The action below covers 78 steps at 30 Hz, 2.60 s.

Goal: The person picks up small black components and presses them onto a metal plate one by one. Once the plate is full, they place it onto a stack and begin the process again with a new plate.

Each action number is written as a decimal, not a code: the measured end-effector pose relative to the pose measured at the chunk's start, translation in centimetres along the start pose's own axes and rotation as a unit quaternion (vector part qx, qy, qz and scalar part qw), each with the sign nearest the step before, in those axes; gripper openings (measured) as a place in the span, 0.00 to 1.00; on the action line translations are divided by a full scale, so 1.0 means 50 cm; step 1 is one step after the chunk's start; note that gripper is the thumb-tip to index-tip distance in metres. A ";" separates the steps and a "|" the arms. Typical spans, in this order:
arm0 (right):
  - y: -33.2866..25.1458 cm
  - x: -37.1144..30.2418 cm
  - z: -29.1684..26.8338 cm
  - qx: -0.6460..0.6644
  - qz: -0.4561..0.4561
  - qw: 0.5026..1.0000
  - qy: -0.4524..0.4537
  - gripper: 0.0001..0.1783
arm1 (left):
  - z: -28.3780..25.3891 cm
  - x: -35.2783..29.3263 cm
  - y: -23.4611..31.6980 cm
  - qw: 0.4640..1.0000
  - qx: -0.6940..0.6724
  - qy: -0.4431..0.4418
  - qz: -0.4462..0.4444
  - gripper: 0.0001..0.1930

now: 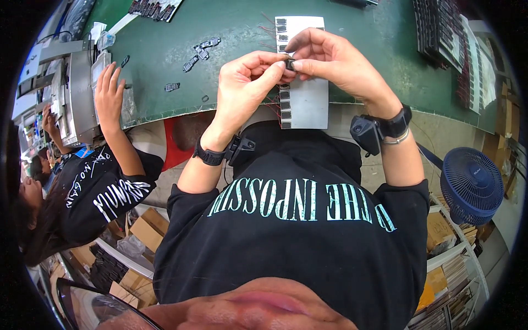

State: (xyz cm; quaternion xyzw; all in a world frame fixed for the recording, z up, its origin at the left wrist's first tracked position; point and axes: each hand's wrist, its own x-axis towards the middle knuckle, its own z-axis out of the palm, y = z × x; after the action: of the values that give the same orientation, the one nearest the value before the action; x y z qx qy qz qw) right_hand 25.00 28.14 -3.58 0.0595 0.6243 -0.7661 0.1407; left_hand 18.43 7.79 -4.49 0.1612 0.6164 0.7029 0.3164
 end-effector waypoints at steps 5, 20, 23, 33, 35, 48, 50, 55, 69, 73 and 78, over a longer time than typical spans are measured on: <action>0.009 -0.004 0.003 -0.054 -0.048 0.997 0.002 0.13 | 0.011 0.000 -0.008 0.999 0.026 0.015 0.025 0.10; -0.037 0.040 -0.061 -0.372 -0.117 0.894 0.221 0.10 | 0.013 -0.007 0.009 0.946 0.250 0.077 0.191 0.06; -0.008 0.059 -0.078 -0.427 -0.149 0.862 0.230 0.10 | 0.012 -0.012 0.005 0.928 0.295 0.064 0.216 0.06; 0.009 0.043 -0.059 -0.466 -0.252 0.791 0.306 0.08 | -0.026 -0.018 0.006 0.899 0.347 0.089 0.251 0.05; 0.006 0.019 -0.055 -0.505 -0.235 0.776 0.296 0.08 | -0.050 -0.021 0.009 0.897 0.352 0.108 0.246 0.05; 0.034 0.052 -0.063 -0.552 -0.199 0.782 0.210 0.07 | -0.193 0.029 0.017 0.761 0.544 0.221 0.274 0.05; 0.037 0.064 -0.072 -0.548 -0.187 0.793 0.190 0.08 | -0.212 0.044 0.019 0.730 0.584 0.243 0.259 0.05; 0.064 0.060 -0.073 -0.536 -0.162 0.799 0.218 0.10 | -0.229 0.077 0.010 0.688 0.658 0.152 0.266 0.08; 0.050 -0.026 -0.018 0.042 -0.106 0.962 0.248 0.12 | -0.169 0.094 0.070 0.708 0.651 0.018 0.272 0.11; 0.043 -0.036 0.030 0.029 -0.130 0.964 0.230 0.12 | -0.085 0.075 0.038 0.851 0.447 0.062 0.267 0.08; 0.041 -0.014 0.106 -0.076 -0.206 0.935 0.277 0.11 | 0.003 0.052 -0.019 0.992 -0.002 0.082 0.092 0.08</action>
State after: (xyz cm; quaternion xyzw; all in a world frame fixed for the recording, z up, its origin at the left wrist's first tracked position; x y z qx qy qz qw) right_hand 26.73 22.73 -4.19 0.1282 0.6936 -0.6815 -0.1948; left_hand 16.82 9.61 -5.82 0.1584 0.6215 0.7408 0.1996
